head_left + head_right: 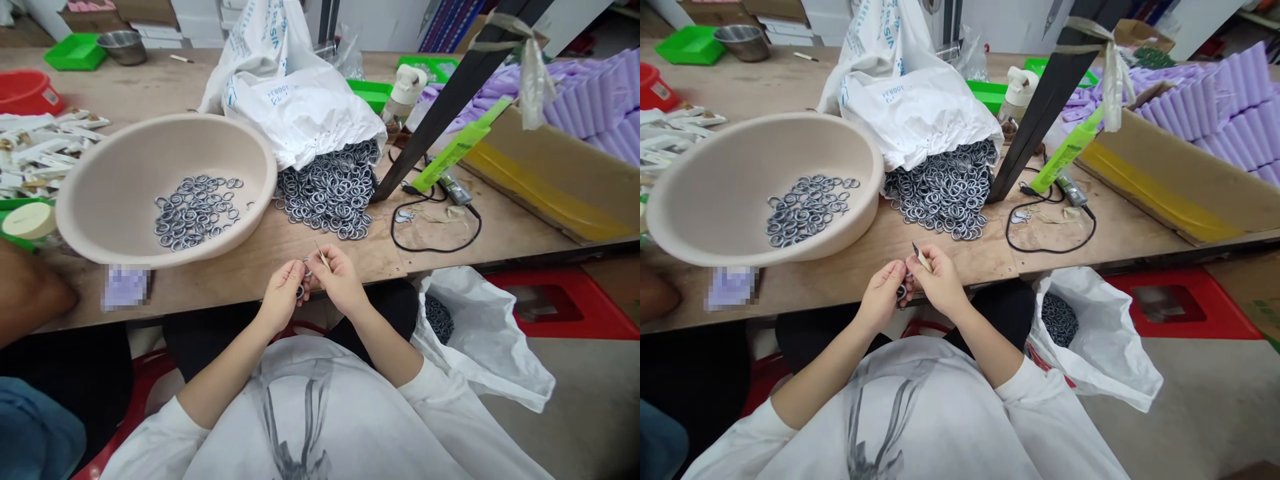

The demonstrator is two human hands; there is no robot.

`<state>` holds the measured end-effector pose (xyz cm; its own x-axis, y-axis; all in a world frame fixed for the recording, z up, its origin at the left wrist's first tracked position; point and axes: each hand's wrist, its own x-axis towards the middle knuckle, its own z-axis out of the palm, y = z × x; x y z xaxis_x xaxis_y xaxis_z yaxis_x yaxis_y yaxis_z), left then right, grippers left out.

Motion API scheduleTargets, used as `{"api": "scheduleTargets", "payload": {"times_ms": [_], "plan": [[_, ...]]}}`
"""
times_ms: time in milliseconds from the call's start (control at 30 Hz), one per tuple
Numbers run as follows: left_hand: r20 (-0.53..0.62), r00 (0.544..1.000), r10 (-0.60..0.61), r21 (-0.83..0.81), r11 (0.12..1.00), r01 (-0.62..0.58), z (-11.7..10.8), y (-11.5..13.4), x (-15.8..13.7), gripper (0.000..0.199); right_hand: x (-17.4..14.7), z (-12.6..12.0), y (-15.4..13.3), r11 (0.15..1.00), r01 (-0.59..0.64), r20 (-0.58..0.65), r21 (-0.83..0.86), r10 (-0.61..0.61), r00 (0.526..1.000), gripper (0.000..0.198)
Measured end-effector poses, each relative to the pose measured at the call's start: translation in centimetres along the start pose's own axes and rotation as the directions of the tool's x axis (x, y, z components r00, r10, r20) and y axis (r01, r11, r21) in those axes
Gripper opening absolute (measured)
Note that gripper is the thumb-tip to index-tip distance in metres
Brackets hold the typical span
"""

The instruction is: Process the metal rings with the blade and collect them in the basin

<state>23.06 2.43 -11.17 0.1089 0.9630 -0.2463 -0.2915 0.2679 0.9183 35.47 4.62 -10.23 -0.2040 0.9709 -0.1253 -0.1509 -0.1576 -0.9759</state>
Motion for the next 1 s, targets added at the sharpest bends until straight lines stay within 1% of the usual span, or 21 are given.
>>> {"api": "scheduleTargets", "payload": {"times_ms": [100,133,200,267,300,367,433,467,500,567,633,700,733,767,800,833,867,900,1000], "plan": [[0.031,0.995,-0.1,-0.11,0.989,0.102,0.3,0.8,-0.6,0.05,-0.2,0.0,-0.1,0.995,0.071,0.053,-0.065,-0.068,0.996,0.047],[0.055,0.99,-0.129,-0.143,0.98,0.136,0.4,1.1,-0.8,0.049,-0.1,-0.3,-0.1,0.991,0.094,0.046,-0.096,-0.09,0.995,0.045],[0.099,0.98,-0.172,-0.197,0.962,0.189,0.6,1.6,-1.1,0.047,0.3,-0.8,-0.1,0.975,0.144,-0.005,-0.169,-0.147,0.989,0.046],[0.113,0.977,-0.181,-0.24,0.949,0.203,0.6,1.9,-1.2,0.045,0.4,-1.3,-0.2,0.937,0.206,-0.028,-0.283,-0.223,0.974,0.049],[0.108,0.979,-0.175,-0.255,0.946,0.198,0.6,1.9,-1.2,0.044,0.2,-1.5,-0.3,0.902,0.249,0.0,-0.354,-0.266,0.964,0.048],[0.092,0.982,-0.162,-0.278,0.943,0.182,0.4,1.9,-1.1,0.044,-0.5,-1.6,-0.5,0.801,0.35,0.11,-0.486,-0.341,0.934,0.044],[0.079,0.984,-0.159,-0.29,0.941,0.175,0.3,1.9,-1.0,0.043,-1.4,-1.4,-0.7,0.697,0.429,0.203,-0.574,-0.387,0.9,0.043],[0.078,0.984,-0.161,-0.293,0.94,0.177,0.3,1.8,-1.0,0.043,-1.7,-1.2,-0.8,0.661,0.448,0.225,-0.602,-0.398,0.889,0.043],[0.077,0.984,-0.16,-0.296,0.939,0.176,0.3,1.7,-1.0,0.042,-2.0,-1.1,-0.9,0.639,0.456,0.236,-0.619,-0.402,0.885,0.044],[0.077,0.986,-0.15,-0.301,0.939,0.167,0.3,1.7,-1.1,0.042,-2.2,-1.0,-0.8,0.623,0.464,0.248,-0.629,-0.404,0.88,0.046],[0.092,0.986,-0.139,-0.306,0.938,0.161,0.3,1.7,-1.3,0.043,-1.8,-1.3,-0.5,0.641,0.451,0.245,-0.621,-0.388,0.888,0.047],[0.141,0.981,-0.133,-0.299,0.939,0.171,0.3,1.8,-1.7,0.045,-0.6,-2.0,0.0,0.688,0.366,0.181,-0.627,-0.328,0.927,0.05],[0.176,0.976,-0.131,-0.292,0.939,0.179,0.3,1.9,-1.8,0.046,0.3,-2.4,0.1,0.705,0.301,0.13,-0.642,-0.287,0.949,0.05],[0.207,0.97,-0.128,-0.285,0.941,0.185,0.2,2.0,-2.0,0.047,1.3,-2.8,0.2,0.703,0.232,0.065,-0.672,-0.257,0.964,0.051],[0.223,0.967,-0.124,-0.279,0.942,0.185,0.1,2.1,-2.1,0.048,2.3,-3.0,0.2,0.668,0.183,0.023,-0.722,-0.241,0.97,0.048],[0.221,0.967,-0.123,-0.275,0.944,0.183,-0.1,2.2,-2.1,0.048,3.4,-3.1,0.1,0.613,0.154,-0.001,-0.775,-0.244,0.97,0.041],[0.202,0.971,-0.126,-0.271,0.946,0.179,-0.3,2.2,-2.1,0.047,4.6,-3.0,-0.1,0.538,0.137,-0.006,-0.832,-0.255,0.967,0.034],[0.176,0.976,-0.131,-0.263,0.949,0.175,-0.5,2.3,-2.0,0.045,5.6,-2.8,-0.3,0.444,0.126,0.004,-0.887,-0.265,0.964,0.031],[0.092,0.985,-0.147,-0.243,0.956,0.166,-1.4,2.4,-1.4,0.033,8.5,-1.3,-1.0,0.141,0.087,0.049,-0.986,-0.253,0.966,0.038]]}}
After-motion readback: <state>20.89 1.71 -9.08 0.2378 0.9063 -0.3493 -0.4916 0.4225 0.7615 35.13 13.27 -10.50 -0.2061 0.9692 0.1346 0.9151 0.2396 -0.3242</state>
